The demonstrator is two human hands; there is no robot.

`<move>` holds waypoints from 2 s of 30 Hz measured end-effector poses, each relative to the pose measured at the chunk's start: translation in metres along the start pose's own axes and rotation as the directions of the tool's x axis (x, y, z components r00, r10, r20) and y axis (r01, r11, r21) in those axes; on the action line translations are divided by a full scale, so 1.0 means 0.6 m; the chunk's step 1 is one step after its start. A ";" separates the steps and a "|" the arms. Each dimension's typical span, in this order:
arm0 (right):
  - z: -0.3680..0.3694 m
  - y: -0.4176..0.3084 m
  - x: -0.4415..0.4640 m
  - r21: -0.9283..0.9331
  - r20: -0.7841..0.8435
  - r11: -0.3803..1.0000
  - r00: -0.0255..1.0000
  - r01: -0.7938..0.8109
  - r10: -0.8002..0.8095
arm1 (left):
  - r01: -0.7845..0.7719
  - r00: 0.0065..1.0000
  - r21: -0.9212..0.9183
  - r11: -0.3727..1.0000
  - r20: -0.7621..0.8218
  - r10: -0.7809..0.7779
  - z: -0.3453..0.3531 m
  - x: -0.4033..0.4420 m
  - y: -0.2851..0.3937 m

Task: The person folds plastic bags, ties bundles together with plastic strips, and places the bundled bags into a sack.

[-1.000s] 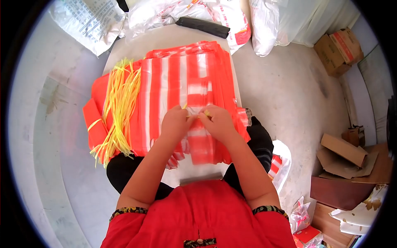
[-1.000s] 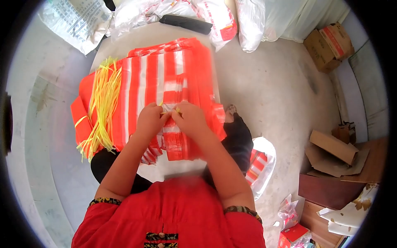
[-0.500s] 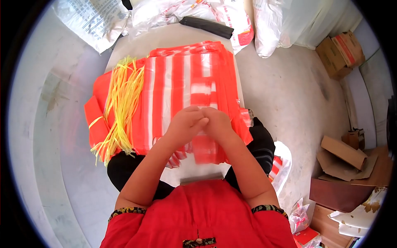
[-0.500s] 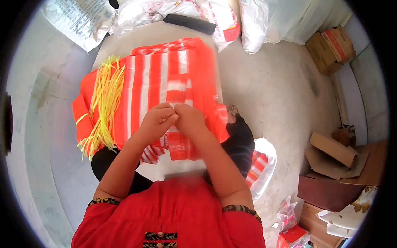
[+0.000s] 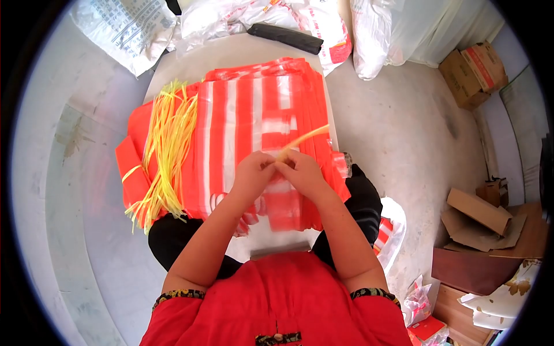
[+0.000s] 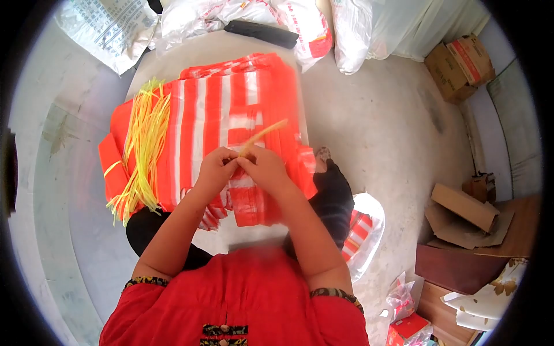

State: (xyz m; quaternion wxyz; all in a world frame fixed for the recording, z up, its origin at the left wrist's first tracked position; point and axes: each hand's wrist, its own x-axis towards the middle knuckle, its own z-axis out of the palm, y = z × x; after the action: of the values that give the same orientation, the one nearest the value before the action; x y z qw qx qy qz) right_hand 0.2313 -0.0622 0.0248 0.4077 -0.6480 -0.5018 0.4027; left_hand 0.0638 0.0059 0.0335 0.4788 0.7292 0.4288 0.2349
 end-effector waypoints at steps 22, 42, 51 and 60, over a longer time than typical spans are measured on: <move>0.030 0.020 -0.014 -0.109 -0.267 0.891 0.850 0.442 -0.454 | -0.211 0.963 0.140 0.967 -0.141 0.231 0.018 -0.035 -0.010; -0.009 0.030 -0.017 -0.006 -0.050 0.909 0.908 0.417 -0.417 | -0.136 0.972 0.242 0.961 -0.154 0.176 0.008 -0.021 -0.009; -0.011 0.008 -0.072 -0.266 -0.207 0.932 0.930 0.245 -0.304 | -0.057 0.937 0.483 0.874 -0.276 0.214 -0.003 -0.013 0.013; -0.001 -0.030 -0.090 -0.319 -0.173 0.947 0.984 -0.025 -0.033 | -0.108 0.994 0.214 0.971 -0.010 0.113 0.009 -0.125 -0.026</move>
State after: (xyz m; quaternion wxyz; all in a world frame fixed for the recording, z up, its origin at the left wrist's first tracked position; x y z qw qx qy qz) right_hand 0.2165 -0.1120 0.0480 0.3406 -0.7376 -0.5237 0.2563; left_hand 0.0224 -0.0580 0.0224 0.3793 0.7965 0.4154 0.2217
